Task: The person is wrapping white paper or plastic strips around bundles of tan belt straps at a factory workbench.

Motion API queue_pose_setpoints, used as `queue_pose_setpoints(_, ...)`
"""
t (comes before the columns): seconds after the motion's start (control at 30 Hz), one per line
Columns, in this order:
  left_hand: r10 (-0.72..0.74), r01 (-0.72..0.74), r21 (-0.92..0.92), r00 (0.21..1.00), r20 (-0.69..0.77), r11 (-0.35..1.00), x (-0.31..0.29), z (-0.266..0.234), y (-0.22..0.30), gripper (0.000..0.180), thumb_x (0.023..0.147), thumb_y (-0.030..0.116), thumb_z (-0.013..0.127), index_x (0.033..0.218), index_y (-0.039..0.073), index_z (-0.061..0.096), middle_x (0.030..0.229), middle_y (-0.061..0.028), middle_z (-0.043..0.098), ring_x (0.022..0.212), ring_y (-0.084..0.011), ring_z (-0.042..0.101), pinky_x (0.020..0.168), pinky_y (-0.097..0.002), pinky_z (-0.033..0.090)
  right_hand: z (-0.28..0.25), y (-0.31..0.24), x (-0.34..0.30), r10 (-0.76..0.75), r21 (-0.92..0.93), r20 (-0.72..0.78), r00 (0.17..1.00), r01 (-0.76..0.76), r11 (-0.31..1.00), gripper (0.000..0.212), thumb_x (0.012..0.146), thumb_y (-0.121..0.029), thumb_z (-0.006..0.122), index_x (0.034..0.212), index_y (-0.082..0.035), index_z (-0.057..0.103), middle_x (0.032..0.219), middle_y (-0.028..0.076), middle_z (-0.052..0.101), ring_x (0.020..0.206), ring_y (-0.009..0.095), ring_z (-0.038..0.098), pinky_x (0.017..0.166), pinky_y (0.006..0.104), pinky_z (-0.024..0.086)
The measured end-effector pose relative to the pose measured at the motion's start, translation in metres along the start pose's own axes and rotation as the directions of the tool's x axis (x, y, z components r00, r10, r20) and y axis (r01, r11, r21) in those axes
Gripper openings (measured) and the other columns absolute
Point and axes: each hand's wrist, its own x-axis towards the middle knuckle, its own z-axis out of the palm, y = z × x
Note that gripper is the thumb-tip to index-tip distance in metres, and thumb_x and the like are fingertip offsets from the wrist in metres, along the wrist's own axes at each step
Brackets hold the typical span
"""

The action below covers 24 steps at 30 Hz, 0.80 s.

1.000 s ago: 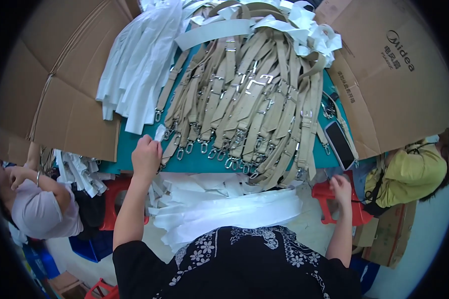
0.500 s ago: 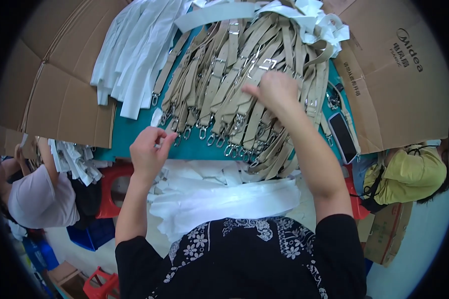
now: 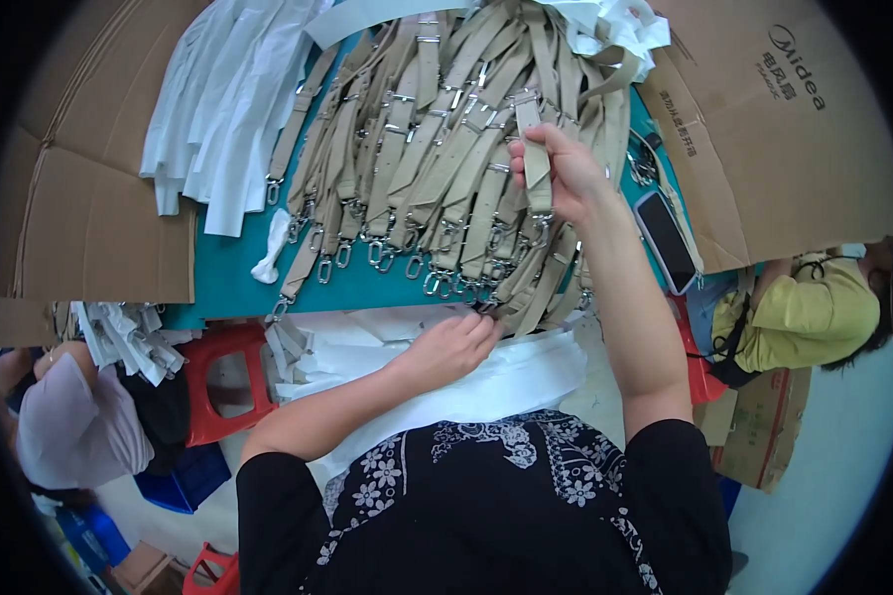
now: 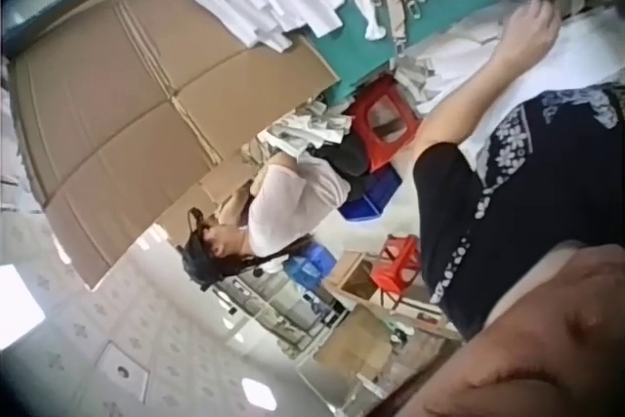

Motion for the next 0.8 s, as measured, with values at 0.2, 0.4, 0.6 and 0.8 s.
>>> queue_pose_setpoints(0.2, -0.137, 0.145, -0.106, 0.987, 0.078, 0.984, -0.003, 0.020, -0.008, 0.012, 0.072, 0.015, 0.054, 0.077, 0.004, 0.053, 0.081, -0.0072, 0.054, 0.082, -0.0189, 0.051, 0.069, -0.0303, 0.042, -0.020, 0.025, -0.046, 0.079, -0.096, 0.140, 0.987, -0.066, 0.993, 0.026, 0.093, -0.027, 0.040, 0.106, -0.006, 0.047, 0.065, -0.004, 0.042, 0.053, 0.007, 0.043, 0.049, 0.0226, 0.042)
queue_pose_setpoints(0.4, -0.183, 0.206, -0.052, 0.940, 0.289, 0.977, -0.006, 0.015, -0.006, 0.018, 0.075, 0.021, 0.058, 0.078, 0.004, 0.053, 0.068, -0.0079, 0.054, 0.066, -0.0229, 0.053, 0.069, -0.0347, 0.042, -0.041, 0.034, -0.055, 0.072, 0.109, 0.237, 0.969, -0.100, 0.989, 0.026, 0.093, -0.031, 0.038, 0.103, -0.008, 0.046, 0.063, -0.004, 0.039, 0.051, 0.006, 0.041, 0.048, 0.0208, 0.040)
queue_pose_setpoints(0.6, -0.689, 0.628, -0.737, 0.650, 0.320, 0.250, -0.033, -0.048, -0.008, 0.027, 0.084, 0.005, 0.052, 0.110, 0.001, 0.050, 0.096, -0.0096, 0.059, 0.090, -0.0140, 0.055, 0.078, -0.0238, 0.041, -0.038, 0.052, -0.067, 0.048, -0.445, 0.298, 0.953, 0.095, 0.890, 0.027, 0.091, -0.029, 0.044, 0.099, -0.004, 0.049, 0.080, 0.004, 0.056, 0.064, 0.011, 0.055, 0.057, 0.0242, 0.046)
queue_pose_setpoints(0.8, -0.720, 0.403, -0.912, 0.656, 0.224, 0.083, -0.024, -0.067, -0.008, 0.030, 0.083, 0.004, 0.053, 0.112, -0.001, 0.048, 0.105, -0.0056, 0.054, 0.094, -0.0106, 0.052, 0.082, -0.0246, 0.040, 0.005, 0.070, -0.076, -0.037, -0.337, 0.263, 0.964, 0.128, 0.933, 0.023, 0.074, -0.014, 0.069, 0.072, -0.007, 0.047, 0.070, -0.002, 0.051, 0.064, 0.005, 0.046, 0.058, 0.0208, 0.041)
